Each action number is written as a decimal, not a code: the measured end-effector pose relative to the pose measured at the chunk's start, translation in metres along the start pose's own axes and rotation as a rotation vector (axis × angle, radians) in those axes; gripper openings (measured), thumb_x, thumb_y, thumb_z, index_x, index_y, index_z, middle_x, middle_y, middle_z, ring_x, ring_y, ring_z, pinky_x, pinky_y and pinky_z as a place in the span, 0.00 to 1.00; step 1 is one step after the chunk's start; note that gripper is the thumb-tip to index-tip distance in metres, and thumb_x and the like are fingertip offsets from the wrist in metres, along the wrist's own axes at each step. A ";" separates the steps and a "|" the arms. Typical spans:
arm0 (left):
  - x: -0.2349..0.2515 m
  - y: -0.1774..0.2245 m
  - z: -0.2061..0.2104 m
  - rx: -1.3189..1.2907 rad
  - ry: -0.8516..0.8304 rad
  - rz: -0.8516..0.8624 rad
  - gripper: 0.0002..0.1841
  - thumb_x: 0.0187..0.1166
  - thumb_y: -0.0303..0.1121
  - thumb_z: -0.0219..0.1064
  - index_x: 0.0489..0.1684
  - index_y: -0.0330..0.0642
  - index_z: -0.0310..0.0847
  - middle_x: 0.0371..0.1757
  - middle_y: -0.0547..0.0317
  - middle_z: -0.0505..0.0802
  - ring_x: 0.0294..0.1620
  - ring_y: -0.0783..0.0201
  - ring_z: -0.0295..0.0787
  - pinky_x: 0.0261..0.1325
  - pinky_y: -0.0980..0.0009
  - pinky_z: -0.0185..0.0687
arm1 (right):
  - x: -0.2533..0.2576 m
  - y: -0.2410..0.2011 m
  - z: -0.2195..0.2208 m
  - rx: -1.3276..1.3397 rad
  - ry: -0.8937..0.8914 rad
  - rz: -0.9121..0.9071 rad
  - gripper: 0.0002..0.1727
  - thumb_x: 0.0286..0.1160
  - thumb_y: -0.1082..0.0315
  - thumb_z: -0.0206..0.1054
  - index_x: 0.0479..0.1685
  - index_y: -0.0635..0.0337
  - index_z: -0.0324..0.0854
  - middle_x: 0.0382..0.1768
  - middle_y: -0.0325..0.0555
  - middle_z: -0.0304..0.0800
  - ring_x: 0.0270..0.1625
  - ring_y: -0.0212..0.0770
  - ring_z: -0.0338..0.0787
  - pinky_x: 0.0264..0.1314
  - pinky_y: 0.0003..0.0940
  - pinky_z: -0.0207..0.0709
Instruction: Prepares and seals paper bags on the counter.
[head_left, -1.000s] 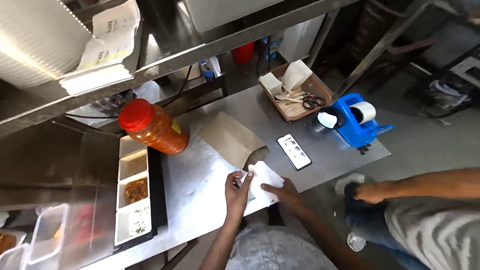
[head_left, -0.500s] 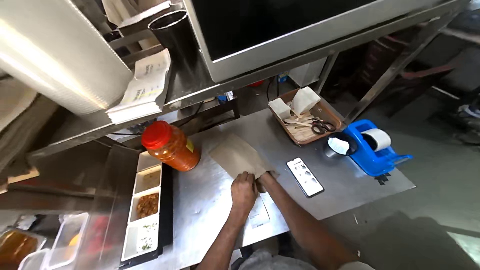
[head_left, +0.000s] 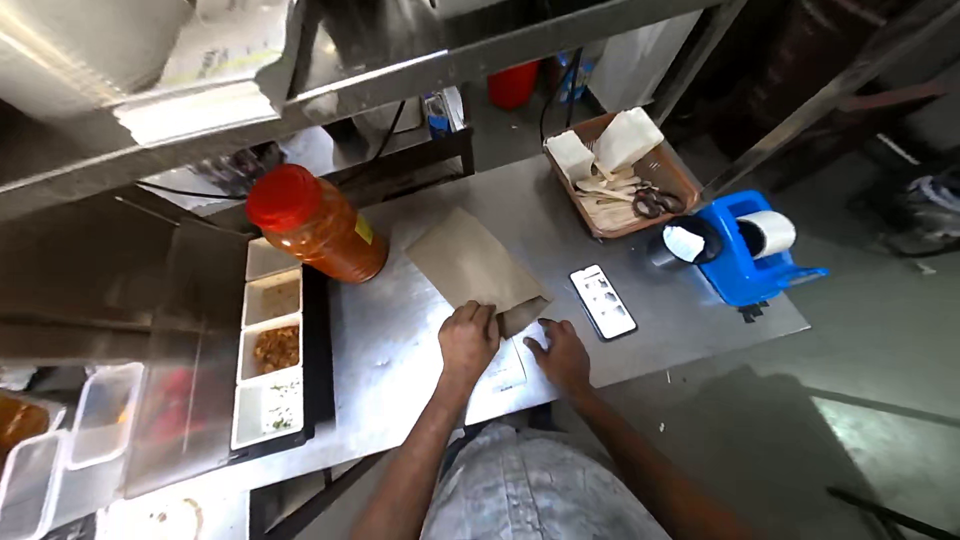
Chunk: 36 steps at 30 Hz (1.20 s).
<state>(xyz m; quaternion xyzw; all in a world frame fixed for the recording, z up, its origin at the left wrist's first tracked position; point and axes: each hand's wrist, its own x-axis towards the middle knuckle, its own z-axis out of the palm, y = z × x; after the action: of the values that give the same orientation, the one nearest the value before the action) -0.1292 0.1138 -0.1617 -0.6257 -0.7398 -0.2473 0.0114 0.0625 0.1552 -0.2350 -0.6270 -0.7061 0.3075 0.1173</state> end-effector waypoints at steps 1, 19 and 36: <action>0.000 -0.001 0.000 0.000 0.024 0.006 0.09 0.74 0.35 0.70 0.43 0.48 0.96 0.39 0.57 0.94 0.38 0.56 0.93 0.36 0.54 0.89 | -0.005 0.000 0.006 -0.065 0.021 -0.012 0.31 0.70 0.45 0.76 0.70 0.52 0.84 0.61 0.56 0.85 0.56 0.58 0.89 0.53 0.59 0.85; -0.001 0.006 0.007 0.042 0.072 0.055 0.08 0.69 0.40 0.72 0.39 0.55 0.97 0.42 0.61 0.95 0.43 0.56 0.93 0.39 0.55 0.89 | 0.042 -0.073 -0.016 0.687 -0.122 0.126 0.32 0.53 0.73 0.83 0.64 0.65 0.79 0.51 0.57 0.91 0.51 0.52 0.92 0.54 0.56 0.86; -0.066 -0.025 0.037 -0.839 -0.524 -1.118 0.25 0.80 0.56 0.69 0.34 0.39 0.91 0.27 0.58 0.94 0.19 0.67 0.85 0.27 0.67 0.82 | -0.032 -0.020 0.026 0.713 -0.466 0.452 0.15 0.74 0.55 0.76 0.31 0.58 0.84 0.15 0.34 0.73 0.12 0.26 0.64 0.14 0.23 0.57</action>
<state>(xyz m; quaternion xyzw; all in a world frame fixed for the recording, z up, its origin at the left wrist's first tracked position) -0.1276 0.0644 -0.2250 -0.1467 -0.7696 -0.3205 -0.5325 0.0378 0.1164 -0.2363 -0.5998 -0.4101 0.6806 0.0940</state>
